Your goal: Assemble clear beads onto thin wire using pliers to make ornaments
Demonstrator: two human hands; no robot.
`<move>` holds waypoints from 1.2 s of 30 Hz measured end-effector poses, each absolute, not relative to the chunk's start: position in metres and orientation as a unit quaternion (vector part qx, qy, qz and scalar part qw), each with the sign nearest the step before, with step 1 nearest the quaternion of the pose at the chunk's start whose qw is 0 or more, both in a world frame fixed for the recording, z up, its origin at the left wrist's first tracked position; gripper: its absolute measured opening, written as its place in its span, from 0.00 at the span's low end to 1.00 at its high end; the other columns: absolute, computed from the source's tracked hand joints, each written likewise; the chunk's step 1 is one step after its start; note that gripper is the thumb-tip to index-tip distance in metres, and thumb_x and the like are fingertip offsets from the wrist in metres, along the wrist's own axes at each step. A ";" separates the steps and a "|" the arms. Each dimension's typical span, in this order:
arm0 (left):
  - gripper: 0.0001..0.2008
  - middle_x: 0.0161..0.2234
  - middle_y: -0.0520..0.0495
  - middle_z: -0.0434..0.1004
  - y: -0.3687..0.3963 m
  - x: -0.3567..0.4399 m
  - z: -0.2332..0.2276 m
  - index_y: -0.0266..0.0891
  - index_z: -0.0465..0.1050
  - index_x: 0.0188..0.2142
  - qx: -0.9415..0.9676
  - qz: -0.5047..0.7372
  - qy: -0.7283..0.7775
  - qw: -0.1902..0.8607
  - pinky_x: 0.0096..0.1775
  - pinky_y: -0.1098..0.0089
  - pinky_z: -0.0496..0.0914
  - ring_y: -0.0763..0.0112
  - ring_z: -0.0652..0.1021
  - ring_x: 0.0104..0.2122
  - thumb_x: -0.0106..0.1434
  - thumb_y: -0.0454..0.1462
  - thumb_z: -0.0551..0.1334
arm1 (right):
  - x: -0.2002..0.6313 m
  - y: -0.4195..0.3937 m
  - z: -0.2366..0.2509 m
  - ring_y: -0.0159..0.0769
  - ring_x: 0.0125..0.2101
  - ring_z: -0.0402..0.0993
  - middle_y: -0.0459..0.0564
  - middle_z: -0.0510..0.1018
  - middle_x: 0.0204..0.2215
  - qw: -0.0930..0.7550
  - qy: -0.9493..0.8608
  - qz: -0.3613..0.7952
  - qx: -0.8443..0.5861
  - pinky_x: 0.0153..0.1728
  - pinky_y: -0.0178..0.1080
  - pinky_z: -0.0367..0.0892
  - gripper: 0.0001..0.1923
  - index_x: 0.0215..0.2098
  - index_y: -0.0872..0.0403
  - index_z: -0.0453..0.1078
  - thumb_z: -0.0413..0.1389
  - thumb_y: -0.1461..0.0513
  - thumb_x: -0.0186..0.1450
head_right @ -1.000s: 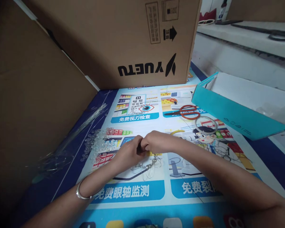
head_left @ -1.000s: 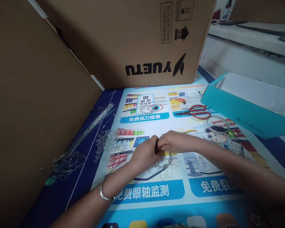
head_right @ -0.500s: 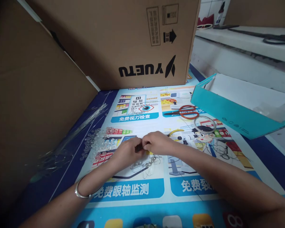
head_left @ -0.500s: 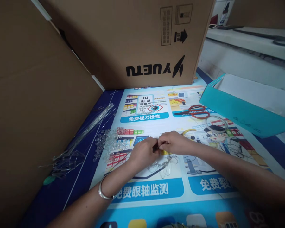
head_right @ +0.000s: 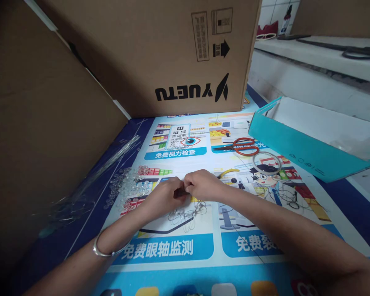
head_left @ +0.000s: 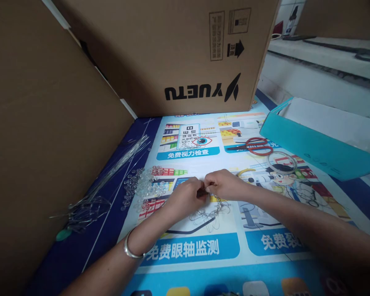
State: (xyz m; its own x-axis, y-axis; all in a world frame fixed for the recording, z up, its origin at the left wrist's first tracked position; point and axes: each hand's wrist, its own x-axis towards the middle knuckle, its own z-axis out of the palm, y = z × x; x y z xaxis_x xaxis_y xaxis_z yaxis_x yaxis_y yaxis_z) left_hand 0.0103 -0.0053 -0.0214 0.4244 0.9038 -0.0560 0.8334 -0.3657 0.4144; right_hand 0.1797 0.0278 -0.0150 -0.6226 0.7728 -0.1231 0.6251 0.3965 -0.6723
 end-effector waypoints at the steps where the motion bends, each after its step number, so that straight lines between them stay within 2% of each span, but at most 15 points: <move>1: 0.05 0.26 0.49 0.69 -0.005 0.010 -0.021 0.38 0.67 0.25 0.821 0.090 0.529 0.196 0.27 0.73 0.59 0.71 0.70 0.26 0.55 0.36 0.57 | 0.179 0.027 -0.014 0.30 0.28 0.67 0.44 0.75 0.27 0.105 -0.831 0.348 -0.422 0.27 0.31 0.55 0.06 0.29 0.53 0.71 0.51 0.66 0.56; 9: 0.04 0.27 0.50 0.70 0.000 0.004 -0.022 0.38 0.69 0.27 0.825 0.104 0.503 0.238 0.28 0.74 0.60 0.72 0.70 0.27 0.55 0.34 0.56 | 0.179 0.022 -0.008 0.29 0.28 0.67 0.43 0.75 0.27 0.104 -0.839 0.338 -0.413 0.26 0.31 0.54 0.08 0.30 0.52 0.71 0.50 0.66 0.57; 16: 0.06 0.28 0.51 0.70 0.004 -0.003 -0.023 0.39 0.70 0.29 0.828 0.124 0.471 0.278 0.32 0.73 0.62 0.71 0.71 0.30 0.58 0.37 0.56 | 0.187 0.019 -0.004 0.28 0.28 0.67 0.42 0.75 0.29 0.077 -0.841 0.362 -0.395 0.27 0.31 0.55 0.10 0.36 0.51 0.71 0.51 0.65 0.57; 21: 0.07 0.30 0.52 0.73 0.004 -0.004 -0.023 0.42 0.73 0.32 0.824 0.131 0.452 0.314 0.35 0.73 0.63 0.72 0.72 0.32 0.59 0.36 0.56 | 0.194 0.017 -0.002 0.33 0.34 0.68 0.46 0.73 0.36 0.043 -0.884 0.254 -0.390 0.30 0.33 0.56 0.11 0.37 0.50 0.69 0.57 0.59 0.55; 24: 0.06 0.30 0.52 0.73 0.005 -0.004 -0.025 0.42 0.73 0.32 0.821 0.132 0.450 0.326 0.35 0.73 0.63 0.71 0.72 0.32 0.57 0.35 0.57 | 0.194 0.016 -0.001 0.36 0.35 0.68 0.47 0.72 0.37 0.002 -0.892 0.215 -0.397 0.29 0.34 0.56 0.12 0.39 0.47 0.70 0.54 0.55 0.57; 30: 0.04 0.27 0.52 0.71 0.003 -0.002 -0.026 0.40 0.71 0.31 0.830 0.140 0.442 0.309 0.31 0.74 0.62 0.73 0.71 0.28 0.55 0.34 0.58 | 0.184 0.011 0.004 0.38 0.33 0.68 0.50 0.71 0.35 -0.044 -0.896 0.172 -0.407 0.26 0.36 0.56 0.13 0.39 0.50 0.69 0.51 0.57 0.56; 36: 0.03 0.28 0.53 0.71 0.005 -0.003 -0.024 0.40 0.69 0.31 0.834 0.145 0.423 0.324 0.31 0.74 0.61 0.74 0.70 0.28 0.55 0.33 0.57 | 0.180 0.006 0.008 0.38 0.33 0.67 0.52 0.69 0.36 -0.056 -0.899 0.140 -0.411 0.25 0.36 0.56 0.12 0.37 0.52 0.67 0.50 0.58 0.56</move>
State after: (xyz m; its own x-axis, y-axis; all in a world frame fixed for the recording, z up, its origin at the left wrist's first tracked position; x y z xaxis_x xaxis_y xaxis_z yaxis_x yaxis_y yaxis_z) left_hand -0.0029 0.0053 -0.0243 0.6002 0.7992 -0.0322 0.6118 -0.4327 0.6622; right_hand 0.1803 0.0063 0.0082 -0.6557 0.7235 -0.2160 0.7549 0.6228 -0.2057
